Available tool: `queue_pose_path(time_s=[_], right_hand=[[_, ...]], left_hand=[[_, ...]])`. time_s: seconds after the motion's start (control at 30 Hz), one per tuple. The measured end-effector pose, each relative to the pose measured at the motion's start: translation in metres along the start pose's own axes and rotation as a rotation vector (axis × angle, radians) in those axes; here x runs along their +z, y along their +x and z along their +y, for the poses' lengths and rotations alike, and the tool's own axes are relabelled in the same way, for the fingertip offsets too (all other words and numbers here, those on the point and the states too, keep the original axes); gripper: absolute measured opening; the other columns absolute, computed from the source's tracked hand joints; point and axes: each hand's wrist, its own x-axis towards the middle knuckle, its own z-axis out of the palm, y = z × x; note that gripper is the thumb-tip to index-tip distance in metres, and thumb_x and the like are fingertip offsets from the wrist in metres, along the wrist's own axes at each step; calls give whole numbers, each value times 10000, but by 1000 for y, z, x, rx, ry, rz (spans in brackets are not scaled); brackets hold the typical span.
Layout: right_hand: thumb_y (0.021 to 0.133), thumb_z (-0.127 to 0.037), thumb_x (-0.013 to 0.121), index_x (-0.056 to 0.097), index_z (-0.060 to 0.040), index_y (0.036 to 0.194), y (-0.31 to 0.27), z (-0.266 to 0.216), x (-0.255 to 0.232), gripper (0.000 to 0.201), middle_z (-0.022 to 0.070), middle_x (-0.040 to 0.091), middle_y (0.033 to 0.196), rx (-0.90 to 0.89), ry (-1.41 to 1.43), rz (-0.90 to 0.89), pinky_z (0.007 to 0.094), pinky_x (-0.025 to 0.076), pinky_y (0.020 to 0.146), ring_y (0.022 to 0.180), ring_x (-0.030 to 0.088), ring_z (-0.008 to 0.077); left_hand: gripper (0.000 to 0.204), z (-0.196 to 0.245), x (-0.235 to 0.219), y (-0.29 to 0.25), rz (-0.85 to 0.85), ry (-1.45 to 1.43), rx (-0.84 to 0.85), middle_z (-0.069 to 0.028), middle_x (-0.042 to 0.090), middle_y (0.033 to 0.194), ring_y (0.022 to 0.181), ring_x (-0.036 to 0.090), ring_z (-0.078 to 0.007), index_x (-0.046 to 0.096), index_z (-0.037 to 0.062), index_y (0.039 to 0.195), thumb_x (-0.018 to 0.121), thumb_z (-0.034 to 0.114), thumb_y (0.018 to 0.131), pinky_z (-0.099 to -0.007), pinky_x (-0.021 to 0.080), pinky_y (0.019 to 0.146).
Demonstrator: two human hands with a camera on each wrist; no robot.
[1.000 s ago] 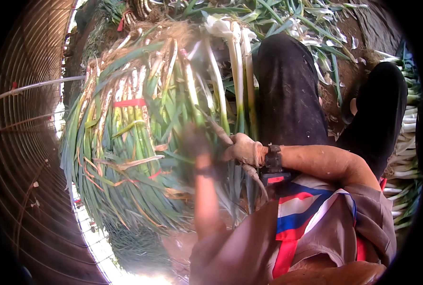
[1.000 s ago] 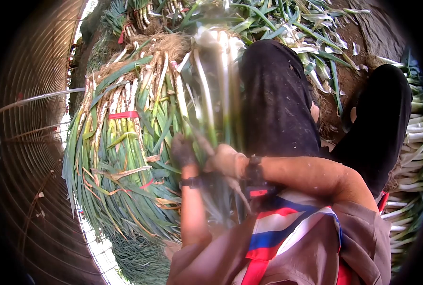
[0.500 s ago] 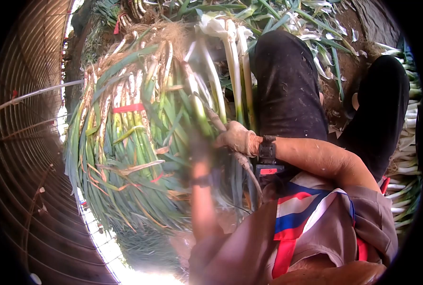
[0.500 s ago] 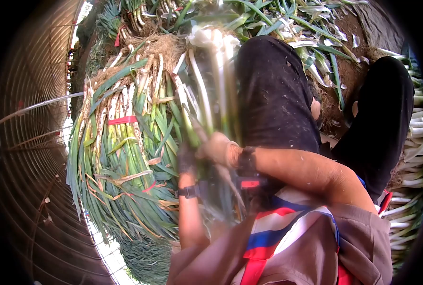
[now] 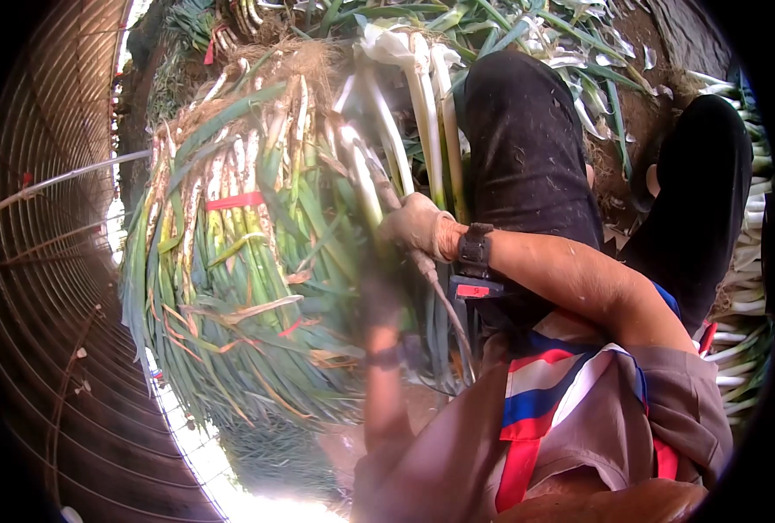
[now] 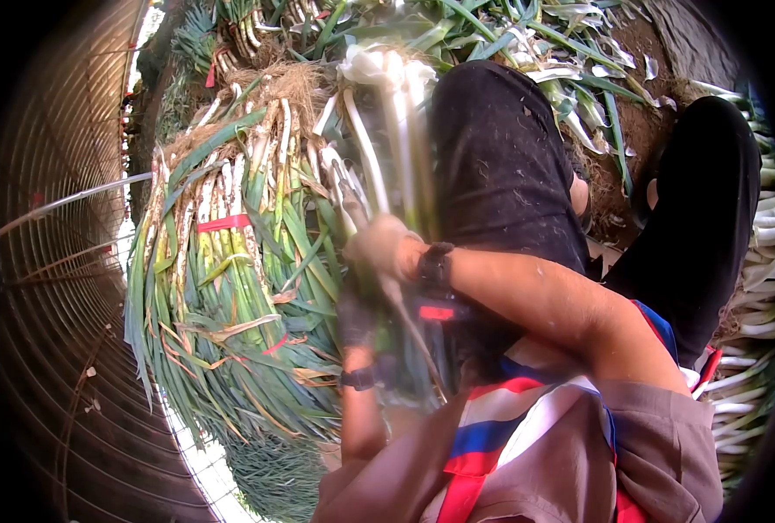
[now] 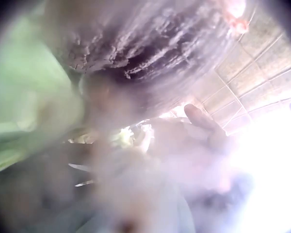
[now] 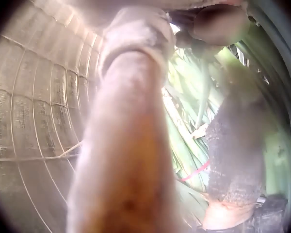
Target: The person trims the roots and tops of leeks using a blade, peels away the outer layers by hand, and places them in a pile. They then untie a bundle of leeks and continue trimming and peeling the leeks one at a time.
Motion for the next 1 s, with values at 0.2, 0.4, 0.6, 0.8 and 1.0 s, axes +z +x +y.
queue_pose_path(time_s=[0.2,0.4,0.6,0.8,1.0], right_hand=[[713,-195,747,627,76,944,-24,2,0,376,126,646,778,-222,-110,7,334,499,591,652,625,212],[739,-198,729,605,64,908,-80,-14,2,336,114,614,719,62,77,-27,336,478,507,580,599,192],[759,-162,697,574,58,951,-90,-17,-6,317,111,583,681,239,164,-116,352,436,424,452,552,203],[723,-159,740,613,61,987,-94,12,11,367,107,607,723,241,109,-104,333,466,549,613,581,180],[717,-163,752,609,45,929,-89,14,14,330,84,594,711,190,172,-93,319,462,557,624,565,163]], left_hand=[[369,24,-20,-5,35,110,-228,-154,657,984,912,621,-263,597,9,1150,567,186,827,-359,483,784],[392,-12,-21,82,88,-161,-264,-115,645,934,852,585,-188,620,-47,1101,546,110,750,-312,467,784],[377,13,-11,103,10,-676,-382,-84,639,910,790,589,-168,629,-35,1098,517,68,753,-268,478,723],[357,-31,-5,106,-32,-910,-441,-76,636,896,743,597,-167,633,-30,1076,515,56,750,-252,490,665],[345,-6,-10,107,-45,-778,-451,-69,638,903,770,588,-168,635,-27,1064,526,53,747,-256,476,702]])
